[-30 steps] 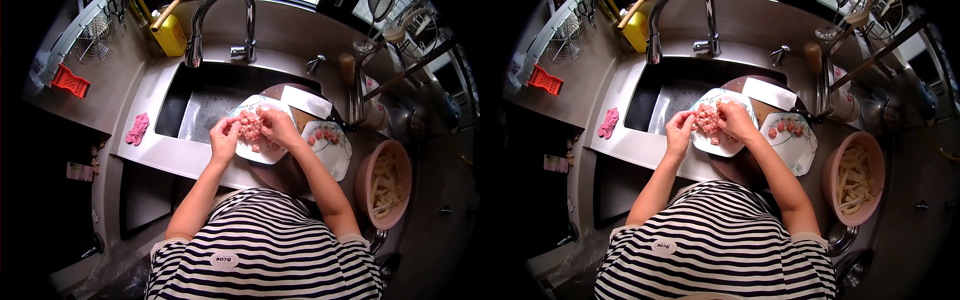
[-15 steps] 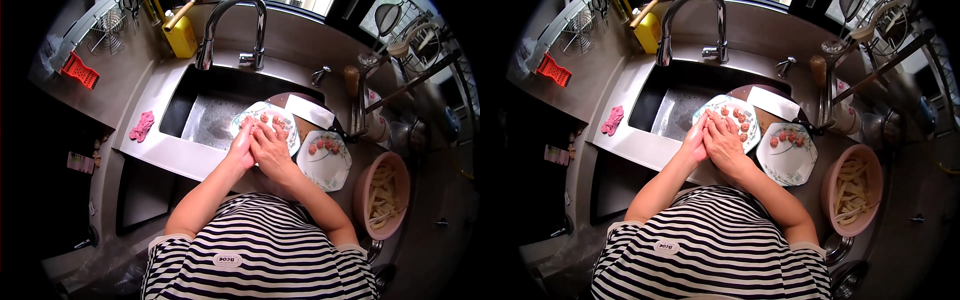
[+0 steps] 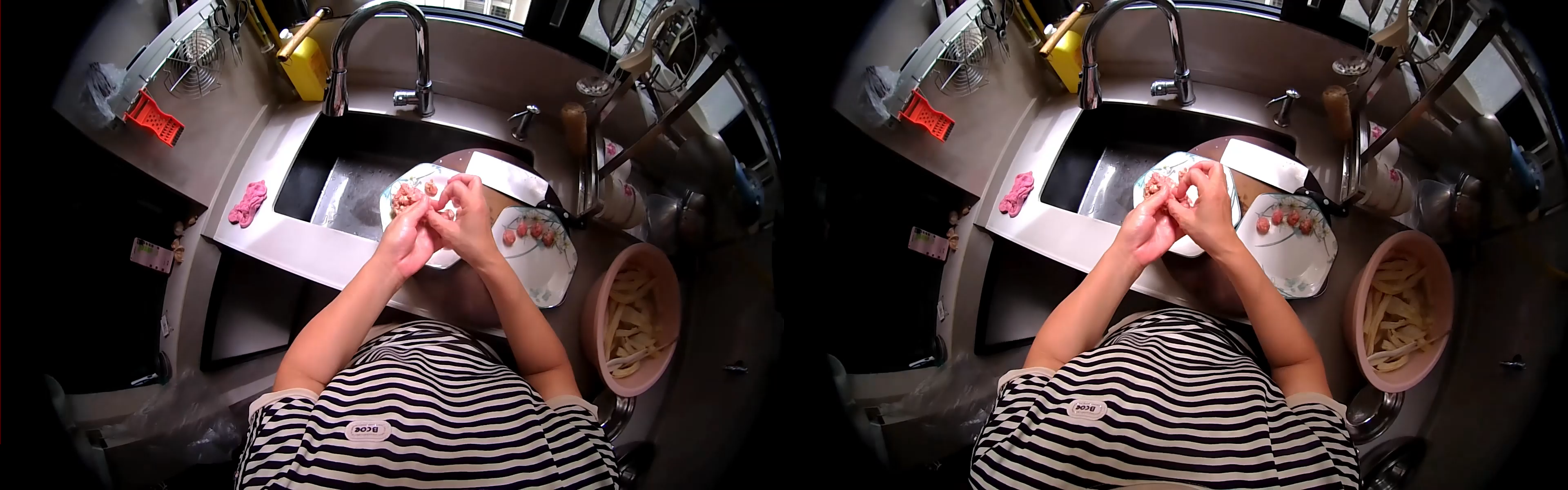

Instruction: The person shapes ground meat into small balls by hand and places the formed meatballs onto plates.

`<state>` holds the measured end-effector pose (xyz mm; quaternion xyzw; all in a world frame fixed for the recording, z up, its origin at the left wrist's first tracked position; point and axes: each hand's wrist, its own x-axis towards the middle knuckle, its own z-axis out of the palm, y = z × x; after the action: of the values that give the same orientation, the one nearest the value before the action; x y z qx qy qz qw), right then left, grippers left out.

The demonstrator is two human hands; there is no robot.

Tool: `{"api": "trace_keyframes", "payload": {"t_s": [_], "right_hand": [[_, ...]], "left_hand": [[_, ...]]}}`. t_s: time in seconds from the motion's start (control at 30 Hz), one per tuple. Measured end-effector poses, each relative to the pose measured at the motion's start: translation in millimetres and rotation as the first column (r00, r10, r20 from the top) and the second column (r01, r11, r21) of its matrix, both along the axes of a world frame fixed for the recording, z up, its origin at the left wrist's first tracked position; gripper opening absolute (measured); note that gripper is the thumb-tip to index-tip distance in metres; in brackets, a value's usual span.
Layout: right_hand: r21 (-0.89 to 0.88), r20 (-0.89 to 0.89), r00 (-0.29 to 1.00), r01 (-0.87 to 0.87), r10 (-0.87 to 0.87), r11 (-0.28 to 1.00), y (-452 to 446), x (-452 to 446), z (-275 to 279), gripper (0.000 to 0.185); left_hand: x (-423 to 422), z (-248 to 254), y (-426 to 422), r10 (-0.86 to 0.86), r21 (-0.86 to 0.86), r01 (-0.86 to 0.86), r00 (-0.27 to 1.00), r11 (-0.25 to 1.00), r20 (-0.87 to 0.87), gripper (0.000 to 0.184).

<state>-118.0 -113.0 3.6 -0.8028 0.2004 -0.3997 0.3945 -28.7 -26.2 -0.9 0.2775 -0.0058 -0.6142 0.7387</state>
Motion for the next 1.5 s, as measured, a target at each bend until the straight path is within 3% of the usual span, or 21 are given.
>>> {"api": "trace_keyframes", "payload": {"t_s": [0.13, 0.17, 0.23, 0.27, 0.3, 0.37, 0.4, 0.43, 0.5, 0.67, 0.7, 0.77, 0.87, 0.9, 0.97, 1.1, 1.2, 1.3, 1.37, 1.43, 1.5], "right_hand": [[0.262, -0.111, 0.974, -0.161, 0.195, 0.952, 0.3, -3.3, -15.2, 0.026], [0.453, 0.035, 0.957, -0.273, 0.29, 0.849, 3.5, -4.5, -15.8, 0.025], [0.712, 0.353, 0.86, -0.503, 0.369, 0.49, 16.5, -6.4, -3.6, 0.021], [0.641, 0.423, 0.821, -0.571, 0.384, 0.513, 19.3, -4.5, -9.9, 0.021], [0.602, 0.42, 0.86, -0.504, 0.292, 0.619, 27.8, -3.2, -8.0, 0.018], [0.253, 0.3, 0.94, -0.243, 0.163, 0.937, 42.3, 0.1, -8.2, 0.013], [0.166, 0.277, 0.949, -0.198, 0.147, 0.966, 51.7, -0.2, -4.6, 0.007], [0.171, 0.239, 0.958, -0.204, 0.161, 0.964, 62.1, -0.1, -2.1, 0.008], [0.024, 0.248, 0.954, -0.177, 0.166, 0.984, 70.8, 9.4, -12.9, 0.011], [0.146, 0.341, 0.928, -0.208, 0.148, 0.967, 73.3, 19.2, -26.1, 0.015], [0.215, 0.325, 0.94, -0.179, 0.103, 0.96, 74.5, 17.9, -23.3, 0.014], [0.013, 0.298, 0.952, -0.073, 0.066, 0.997, 64.0, 19.9, -28.7, 0.015], [0.009, 0.159, 0.986, -0.045, 0.043, 0.999, 59.4, 8.4, -10.3, 0.014], [0.09, 0.135, 0.99, -0.042, 0.03, 0.995, 59.0, 7.5, -8.6, 0.013], [-0.02, 0.142, 0.99, -0.014, 0.017, 1.0, 51.7, 7.0, -11.6, 0.014], [-0.13, 0.178, 0.98, -0.06, 0.083, 0.99, 56.5, 18.7, 0.2, 0.014], [-0.094, 0.171, 0.983, -0.05, 0.066, 0.994, 61.1, 32.6, -13.1, 0.012], [0.037, 0.126, 0.992, -0.015, 0.011, 0.999, 57.8, 32.2, -21.0, 0.012], [-0.137, 0.123, 0.992, 0.048, -0.031, 0.989, 48.5, 29.2, -15.4, 0.012], [-0.234, 0.1, 0.994, -0.008, 0.032, 0.972, 36.3, 18.8, -17.3, 0.012], [-0.043, 0.163, 0.983, -0.074, 0.08, 0.996, 24.0, 12.9, -27.3, 0.01]], "left_hand": [[-3.3, 0.1, 19.5, -0.05, -0.018, 0.057, 0.966, 0.998, 0.255, 0.022], [-9.1, 8.0, 22.9, -0.006, 0.045, -0.008, 0.953, 0.999, 0.304, 0.022], [-3.0, -8.5, 31.7, 0.035, 0.048, -0.05, 0.96, 0.998, 0.276, 0.022], [-1.3, -14.2, 38.4, 0.075, 0.076, -0.097, 0.965, 0.992, 0.251, 0.018], [0.7, -10.2, 47.0, 0.068, 0.011, -0.071, 0.98, 0.997, 0.185, 0.018], [-12.8, -4.4, 50.2, 0.217, 0.137, -0.238, 0.964, 0.961, 0.154, 0.018], [-12.1, -2.9, 50.9, 0.208, -0.001, -0.21, 0.965, 0.978, 0.157, 0.019], [-19.9, -1.9, 49.9, 0.257, 0.089, -0.27, 0.957, 0.959, 0.134, 0.024], [-25.3, 6.5, 54.5, 0.268, 0.09, -0.279, 0.956, 0.956, 0.119, 0.031], [-17.7, 25.6, 72.1, 0.126, -0.138, -0.136, 0.989, 0.981, -0.075, 0.041], [-12.6, 18.3, 70.4, 0.14, -0.138, -0.148, 0.988, 0.979, -0.064, 0.041], [-0.9, -1.4, 62.8, 0.118, -0.115, -0.126, 0.991, 0.985, -0.07, 0.037], [9.7, -8.6, 50.9, 0.09, -0.056, -0.092, 0.995, 0.994, -0.04, 0.028], [14.5, -9.5, 47.1, 0.095, -0.042, -0.095, 0.995, 0.995, -0.01, 0.025], [22.9, -30.6, 40.8, 0.081, -0.061, -0.083, 0.996, 0.995, -0.043, 0.025], [25.8, -25.9, 36.9, 0.054, -0.057, -0.056, 0.998, 0.997, -0.04, 0.017], [27.2, -26.4, 30.5, 0.058, -0.053, -0.062, 0.996, 0.997, -0.069, 0.018], [21.4, -15.7, 24.3, -0.035, -0.093, 0.025, 0.994, 0.995, -0.104, 0.034], [12.2, -6.8, 20.8, -0.092, -0.21, 0.083, 0.995, 0.974, -0.032, 0.045], [4.7, 11.5, 25.6, -0.148, -0.206, 0.168, 0.983, 0.964, 0.108, 0.062], [3.0, 16.9, 29.2, -0.252, -0.17, 0.264, 0.964, 0.95, 0.087, 0.062]]}}
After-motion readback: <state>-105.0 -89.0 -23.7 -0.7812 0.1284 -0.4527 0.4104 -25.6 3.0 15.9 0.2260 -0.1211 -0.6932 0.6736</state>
